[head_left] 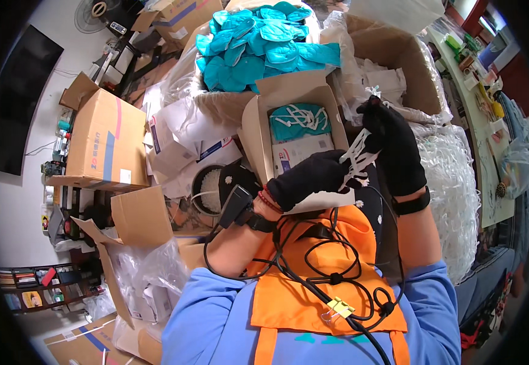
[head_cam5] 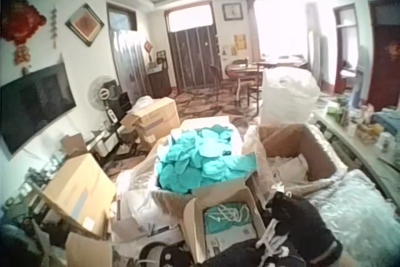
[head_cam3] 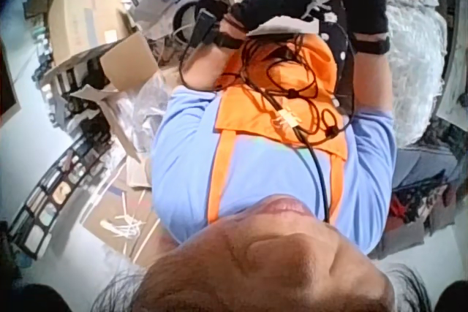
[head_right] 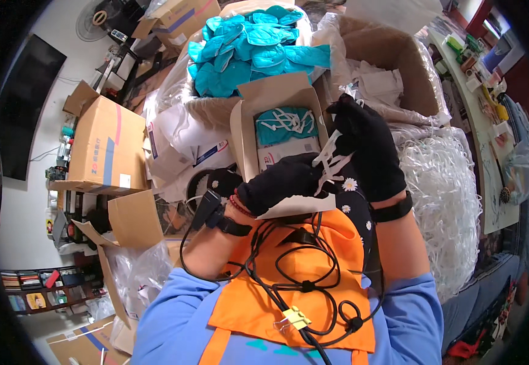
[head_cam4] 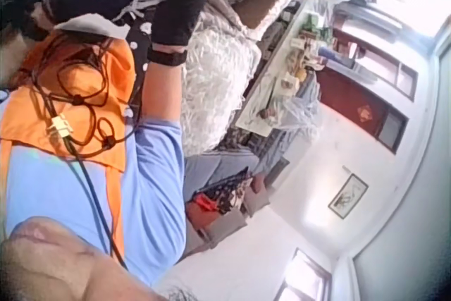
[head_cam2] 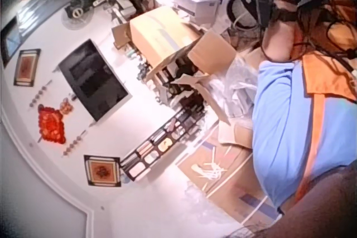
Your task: Packing face masks into plastic bags and a box.
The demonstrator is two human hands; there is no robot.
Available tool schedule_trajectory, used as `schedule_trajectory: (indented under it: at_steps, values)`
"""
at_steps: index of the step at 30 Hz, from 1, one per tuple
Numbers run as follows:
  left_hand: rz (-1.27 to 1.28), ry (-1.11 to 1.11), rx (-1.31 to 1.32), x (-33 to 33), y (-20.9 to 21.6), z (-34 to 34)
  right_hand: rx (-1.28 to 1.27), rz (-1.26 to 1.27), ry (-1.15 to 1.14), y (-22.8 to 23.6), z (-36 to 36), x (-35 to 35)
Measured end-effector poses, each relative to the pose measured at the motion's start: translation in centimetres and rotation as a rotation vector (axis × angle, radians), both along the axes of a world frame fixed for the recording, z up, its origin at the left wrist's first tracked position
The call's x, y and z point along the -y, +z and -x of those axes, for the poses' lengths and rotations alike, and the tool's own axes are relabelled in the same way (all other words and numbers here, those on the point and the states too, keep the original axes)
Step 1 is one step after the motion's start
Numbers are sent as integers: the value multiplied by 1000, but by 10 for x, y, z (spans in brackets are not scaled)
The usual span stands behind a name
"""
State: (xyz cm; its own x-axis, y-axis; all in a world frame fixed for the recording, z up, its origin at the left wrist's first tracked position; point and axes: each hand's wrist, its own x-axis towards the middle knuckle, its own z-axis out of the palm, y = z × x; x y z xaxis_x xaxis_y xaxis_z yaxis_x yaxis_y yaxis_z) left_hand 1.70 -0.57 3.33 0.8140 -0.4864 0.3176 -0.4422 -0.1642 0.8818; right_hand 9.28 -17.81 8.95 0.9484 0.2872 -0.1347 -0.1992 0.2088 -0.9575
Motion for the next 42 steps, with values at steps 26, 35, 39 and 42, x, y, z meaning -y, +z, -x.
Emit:
schedule_trajectory:
  at_steps: [26, 35, 39, 42]
  values:
    - [-2, 350, -119, 19, -23, -9, 54, -14, -36, 12, 12, -20]
    - [492, -78, -610, 10, -48, -5, 61, 4, -31, 21, 9, -19]
    - [725, -130, -886, 16, -10, 8, 324, 184, -2, 14, 13, -17]
    - [565, -87, -763, 14, -19, 8, 267, 132, 52, 7, 5, -13]
